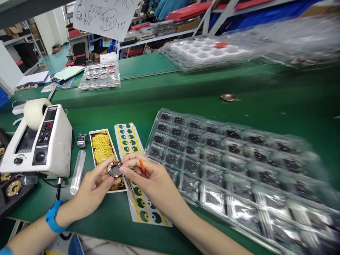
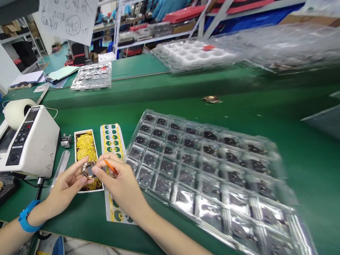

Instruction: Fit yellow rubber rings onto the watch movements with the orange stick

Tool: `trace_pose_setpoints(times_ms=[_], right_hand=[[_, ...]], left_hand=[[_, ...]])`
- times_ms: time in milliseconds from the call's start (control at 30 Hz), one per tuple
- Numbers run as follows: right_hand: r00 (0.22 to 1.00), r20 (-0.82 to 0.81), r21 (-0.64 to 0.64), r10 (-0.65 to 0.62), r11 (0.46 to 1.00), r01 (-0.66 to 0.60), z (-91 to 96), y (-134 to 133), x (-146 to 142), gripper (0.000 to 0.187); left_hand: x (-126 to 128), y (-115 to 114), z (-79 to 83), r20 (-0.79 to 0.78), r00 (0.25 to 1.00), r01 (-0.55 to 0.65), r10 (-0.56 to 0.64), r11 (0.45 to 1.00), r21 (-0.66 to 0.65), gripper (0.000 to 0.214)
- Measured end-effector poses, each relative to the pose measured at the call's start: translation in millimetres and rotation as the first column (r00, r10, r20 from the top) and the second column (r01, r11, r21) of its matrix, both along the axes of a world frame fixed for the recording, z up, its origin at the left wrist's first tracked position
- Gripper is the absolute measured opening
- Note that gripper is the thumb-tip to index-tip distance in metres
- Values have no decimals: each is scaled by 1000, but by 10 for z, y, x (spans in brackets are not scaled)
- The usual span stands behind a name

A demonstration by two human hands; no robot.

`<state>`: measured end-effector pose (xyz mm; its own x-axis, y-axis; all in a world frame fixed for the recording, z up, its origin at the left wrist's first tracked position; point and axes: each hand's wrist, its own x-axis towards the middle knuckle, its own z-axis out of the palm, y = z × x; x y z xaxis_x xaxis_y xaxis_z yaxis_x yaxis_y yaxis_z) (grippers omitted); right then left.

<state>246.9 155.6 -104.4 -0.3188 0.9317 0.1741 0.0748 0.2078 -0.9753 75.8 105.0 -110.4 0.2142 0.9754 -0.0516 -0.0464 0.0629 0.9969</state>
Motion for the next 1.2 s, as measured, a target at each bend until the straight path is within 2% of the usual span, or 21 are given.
trace_pose_setpoints(times_ms=[367,633,833,1033,1067,1133,1200], right_hand=[[998,-31,17,-49,999,50,-43,-15,-48,17],[989,2,155,-145,978,142,-36,-55,-96,16],[979,54,331,-198,928,169,-114,-96,-158,15],[954,92,528,-287,826,197,-183,-113,-185,10],[952,119,525,-282,832,181,-178,-105,-180,9],[957,188,468,-220,877,110,-154,-83,-166,4],[968,221,382,-121,924,29,-121,-55,-152,12]], left_hand=[[33,-3,-11,20,1000,-8,8,999,36,48],[59,7,-5,119,992,-28,30,1000,-13,43],[143,47,-2,166,972,-152,164,985,-86,38],[180,80,49,164,960,-214,228,972,-97,39],[174,79,50,166,958,-219,235,970,-105,40],[160,74,44,167,954,-231,249,965,-123,40],[144,68,33,161,955,-229,248,965,-129,39]])
